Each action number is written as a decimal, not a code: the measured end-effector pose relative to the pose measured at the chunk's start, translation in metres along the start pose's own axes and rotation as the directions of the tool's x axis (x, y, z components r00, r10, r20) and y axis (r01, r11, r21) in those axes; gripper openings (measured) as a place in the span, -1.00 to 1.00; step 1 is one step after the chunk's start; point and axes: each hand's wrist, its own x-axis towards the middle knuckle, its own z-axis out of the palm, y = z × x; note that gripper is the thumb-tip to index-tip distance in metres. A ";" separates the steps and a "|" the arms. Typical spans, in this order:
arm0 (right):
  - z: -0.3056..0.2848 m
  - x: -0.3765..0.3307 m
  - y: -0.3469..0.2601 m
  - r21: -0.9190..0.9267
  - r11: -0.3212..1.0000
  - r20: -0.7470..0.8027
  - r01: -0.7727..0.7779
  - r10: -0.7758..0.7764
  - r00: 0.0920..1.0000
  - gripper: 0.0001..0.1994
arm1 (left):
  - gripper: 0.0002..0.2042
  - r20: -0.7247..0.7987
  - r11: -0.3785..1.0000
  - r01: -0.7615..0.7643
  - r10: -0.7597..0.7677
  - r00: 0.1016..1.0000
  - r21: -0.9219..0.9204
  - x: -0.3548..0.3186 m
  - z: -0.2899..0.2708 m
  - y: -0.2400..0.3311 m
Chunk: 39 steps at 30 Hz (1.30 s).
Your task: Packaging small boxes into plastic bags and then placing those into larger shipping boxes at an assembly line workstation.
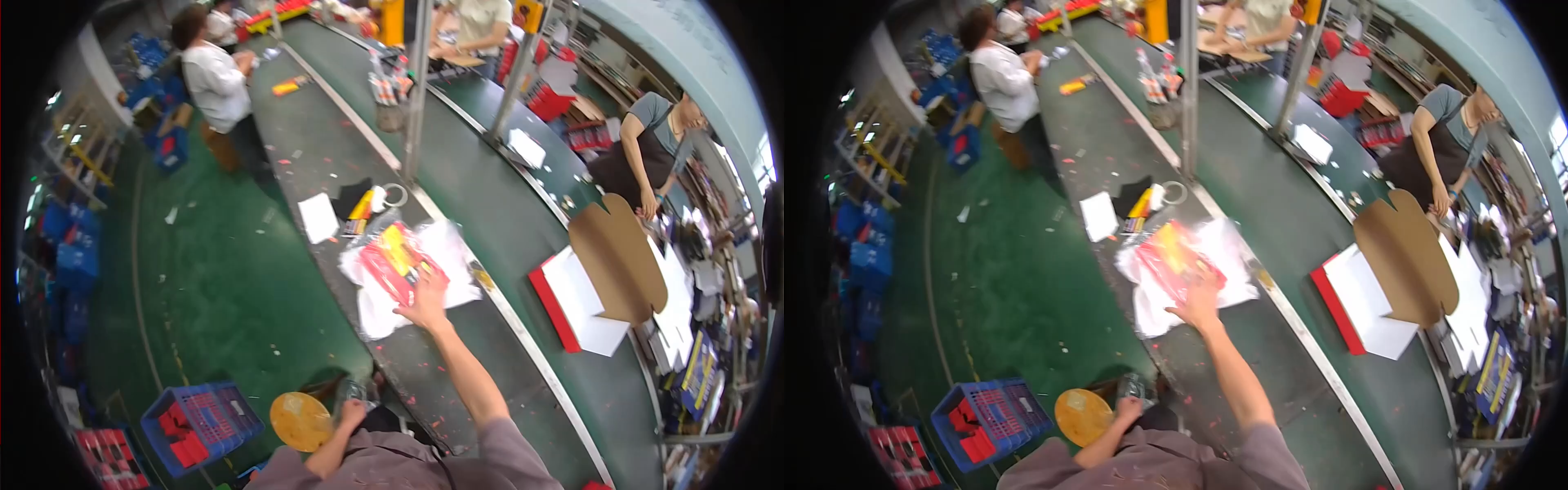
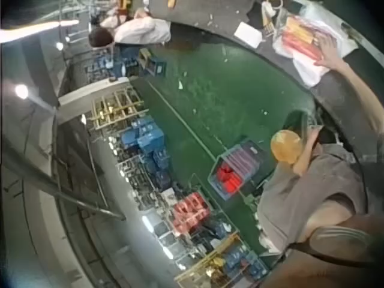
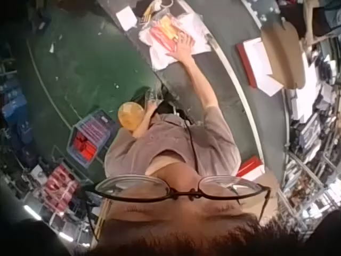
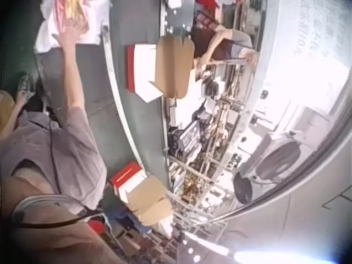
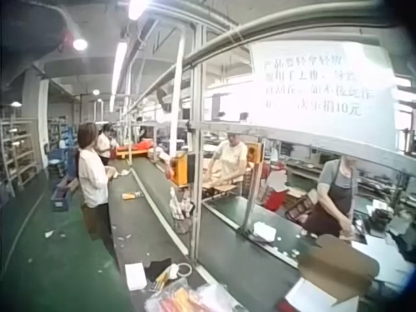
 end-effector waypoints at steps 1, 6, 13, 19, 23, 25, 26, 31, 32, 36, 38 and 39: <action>0.009 0.032 -0.013 0.044 0.993 0.211 -0.113 0.101 0.972 0.20 | -0.82 0.031 0.991 0.052 -0.048 0.998 -0.123 0.013 -0.011 -0.019; 0.081 0.098 -0.007 -0.177 0.982 0.173 -0.073 0.104 0.979 0.24 | -0.91 0.168 0.748 0.352 -0.313 0.935 -0.563 0.036 -0.033 -0.021; 0.073 0.124 0.004 -0.187 0.982 0.202 0.005 0.033 0.979 0.32 | -0.93 0.047 0.737 0.256 -0.292 0.955 -0.626 0.055 -0.047 -0.008; 0.052 0.128 0.004 -0.153 0.988 0.268 -0.012 0.053 0.962 0.29 | -0.91 -0.285 0.662 0.018 -0.348 0.893 -0.749 0.066 -0.087 0.054; 0.028 0.143 0.020 0.054 0.931 0.504 -0.360 0.286 0.815 0.25 | -0.89 -0.525 0.650 -0.305 -0.172 0.833 -0.696 0.068 -0.114 0.107; 0.017 0.138 0.039 0.411 0.743 0.591 -0.528 0.224 0.775 0.18 | -0.86 -0.601 0.723 -0.403 -0.022 0.799 -0.562 0.066 -0.125 0.133; 0.002 0.131 0.050 0.637 0.552 0.590 -0.537 0.098 0.801 0.13 | -0.85 -0.633 0.780 -0.430 0.057 0.772 -0.454 0.060 -0.129 0.154; -0.093 0.024 0.060 0.712 -0.122 0.699 -0.691 0.213 0.683 -0.11 | -0.89 -0.262 0.746 -0.473 0.394 0.881 -0.468 0.045 -0.087 0.226; -0.110 -0.007 0.076 0.760 -0.166 0.648 -0.629 0.269 0.712 -0.15 | -0.85 -0.081 0.780 -0.369 0.383 0.920 -0.506 0.037 -0.070 0.249; -0.189 -0.119 0.120 0.876 -0.117 0.450 -0.468 0.544 0.708 -0.08 | -0.79 0.316 0.820 -0.346 0.513 0.798 -0.456 0.002 -0.004 0.321; -0.218 -0.166 0.127 0.855 -0.092 0.408 -0.510 0.725 0.554 -0.05 | -0.70 0.387 0.695 -0.442 0.699 0.602 -0.567 -0.006 0.060 0.323; -0.234 -0.181 0.129 0.857 -0.111 0.394 -0.503 0.770 0.502 -0.03 | -0.66 0.601 0.812 -0.271 0.570 0.561 -0.517 -0.027 0.073 0.351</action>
